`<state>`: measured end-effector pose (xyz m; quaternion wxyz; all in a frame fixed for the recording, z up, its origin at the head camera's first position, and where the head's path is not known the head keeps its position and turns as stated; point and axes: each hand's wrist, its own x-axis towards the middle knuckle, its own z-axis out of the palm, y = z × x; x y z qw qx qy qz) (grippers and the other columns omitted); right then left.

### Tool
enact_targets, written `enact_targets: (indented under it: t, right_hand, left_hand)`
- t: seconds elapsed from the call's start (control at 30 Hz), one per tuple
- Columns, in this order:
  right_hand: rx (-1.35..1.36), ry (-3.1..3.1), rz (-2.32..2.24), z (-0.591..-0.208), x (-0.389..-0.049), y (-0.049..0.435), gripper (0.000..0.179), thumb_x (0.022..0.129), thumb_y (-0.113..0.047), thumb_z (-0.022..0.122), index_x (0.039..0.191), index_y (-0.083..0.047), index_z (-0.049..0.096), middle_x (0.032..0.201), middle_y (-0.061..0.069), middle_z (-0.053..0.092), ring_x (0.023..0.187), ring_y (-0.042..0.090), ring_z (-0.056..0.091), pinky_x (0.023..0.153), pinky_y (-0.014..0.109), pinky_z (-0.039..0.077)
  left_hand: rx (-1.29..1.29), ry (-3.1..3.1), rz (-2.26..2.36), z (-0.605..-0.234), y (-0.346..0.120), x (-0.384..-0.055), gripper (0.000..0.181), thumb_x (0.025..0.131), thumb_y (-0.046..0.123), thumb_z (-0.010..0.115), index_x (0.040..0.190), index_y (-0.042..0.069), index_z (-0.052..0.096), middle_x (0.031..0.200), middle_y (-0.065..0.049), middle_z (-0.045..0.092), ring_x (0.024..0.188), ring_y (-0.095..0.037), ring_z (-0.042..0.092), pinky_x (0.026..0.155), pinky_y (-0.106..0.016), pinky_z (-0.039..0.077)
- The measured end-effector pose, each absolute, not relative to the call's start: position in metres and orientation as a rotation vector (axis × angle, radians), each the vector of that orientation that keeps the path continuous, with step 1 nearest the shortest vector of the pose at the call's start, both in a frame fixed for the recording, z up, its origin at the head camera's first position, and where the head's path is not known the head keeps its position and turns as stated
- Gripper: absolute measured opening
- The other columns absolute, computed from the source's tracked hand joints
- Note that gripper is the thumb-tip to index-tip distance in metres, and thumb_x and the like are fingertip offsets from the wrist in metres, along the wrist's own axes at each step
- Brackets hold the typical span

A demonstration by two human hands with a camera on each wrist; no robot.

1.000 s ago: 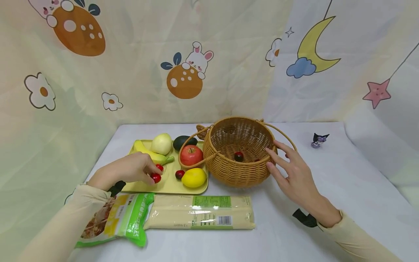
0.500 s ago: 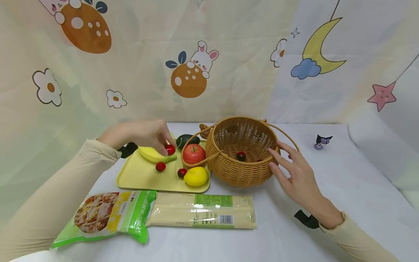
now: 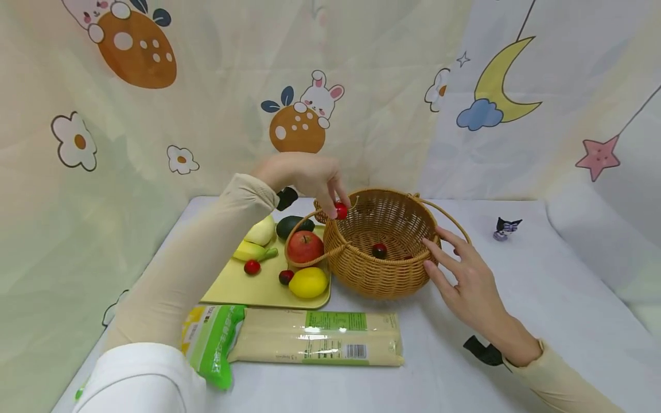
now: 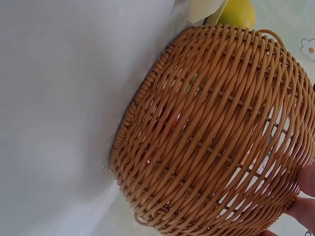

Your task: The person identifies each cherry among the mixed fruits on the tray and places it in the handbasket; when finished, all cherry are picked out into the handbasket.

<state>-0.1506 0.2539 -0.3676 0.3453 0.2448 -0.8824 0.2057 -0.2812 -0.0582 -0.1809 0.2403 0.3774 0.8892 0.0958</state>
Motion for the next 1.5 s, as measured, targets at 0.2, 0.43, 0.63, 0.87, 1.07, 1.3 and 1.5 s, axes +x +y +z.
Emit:
enact_targets:
  t: [0.2,0.43,0.63,0.87,1.07,1.3,1.5]
  right_hand:
    - [0.633,-2.288,0.535,-0.368,-0.151,0.254,0.05,0.088,-0.005,0.075,0.137,-0.01,0.067,0.149,0.02,0.055,0.131,0.038,0.055,0.096,0.038,0.044]
    - [0.631,-2.29,0.538,-0.369,-0.151,0.254,0.05,0.088,-0.006,0.075,0.137,-0.011,0.067,0.15,0.019,0.055,0.131,0.038,0.055,0.095,0.04,0.045]
    - [0.636,-2.297,0.54,-0.369,-0.151,0.254,0.05,0.088,-0.005,0.075,0.137,-0.011,0.067,0.149,0.019,0.055,0.13,0.038,0.055,0.095,0.041,0.045]
    - [0.644,-2.288,0.54,-0.367,-0.151,0.253,0.049,0.088,-0.006,0.075,0.137,-0.011,0.067,0.149,0.019,0.055,0.13,0.038,0.056,0.096,0.039,0.044]
    - [0.639,-2.294,0.541,-0.368,-0.15,0.254,0.05,0.088,-0.006,0.075,0.138,-0.011,0.067,0.15,0.019,0.055,0.132,0.038,0.055,0.096,0.04,0.045]
    - [0.636,-2.294,0.538,-0.369,-0.151,0.256,0.05,0.089,-0.006,0.074,0.138,-0.011,0.067,0.15,0.018,0.055,0.132,0.037,0.055,0.097,0.039,0.044]
    - [0.643,-2.284,0.542,-0.369,-0.151,0.255,0.049,0.089,-0.007,0.074,0.137,-0.011,0.067,0.15,0.018,0.055,0.132,0.037,0.055,0.096,0.041,0.045]
  left_hand:
    - [1.106,2.413,0.275,-0.195,-0.022,-0.3,0.034,0.09,0.02,0.08,0.123,0.019,0.077,0.131,-0.001,0.072,0.12,-0.018,0.067,0.101,-0.034,0.054]
    - [1.14,2.386,0.304,-0.218,0.013,-0.312,0.031,0.09,0.023,0.081,0.121,0.024,0.078,0.128,0.004,0.073,0.075,-0.008,0.052,0.069,-0.024,0.045]
    - [1.127,2.405,0.298,-0.239,0.031,-0.319,0.029,0.088,0.026,0.082,0.117,0.029,0.08,0.128,0.008,0.073,0.088,-0.005,0.056,0.074,-0.021,0.046]
    - [1.16,2.397,0.288,-0.26,0.042,-0.321,0.032,0.088,0.022,0.083,0.119,0.022,0.079,0.13,0.003,0.073,0.117,-0.009,0.063,0.087,-0.022,0.053]
    - [1.171,2.374,0.27,-0.277,0.048,-0.32,0.035,0.087,0.023,0.083,0.122,0.021,0.078,0.132,0.004,0.072,0.113,-0.009,0.064,0.085,-0.023,0.053]
    - [1.179,2.377,0.283,-0.281,0.052,-0.32,0.034,0.086,0.022,0.084,0.12,0.021,0.079,0.131,0.003,0.071,0.113,-0.011,0.064,0.089,-0.025,0.056]
    - [1.177,2.343,0.285,-0.28,0.052,-0.319,0.037,0.087,0.022,0.083,0.123,0.02,0.077,0.138,0.002,0.068,0.1,-0.009,0.068,0.089,-0.025,0.056]
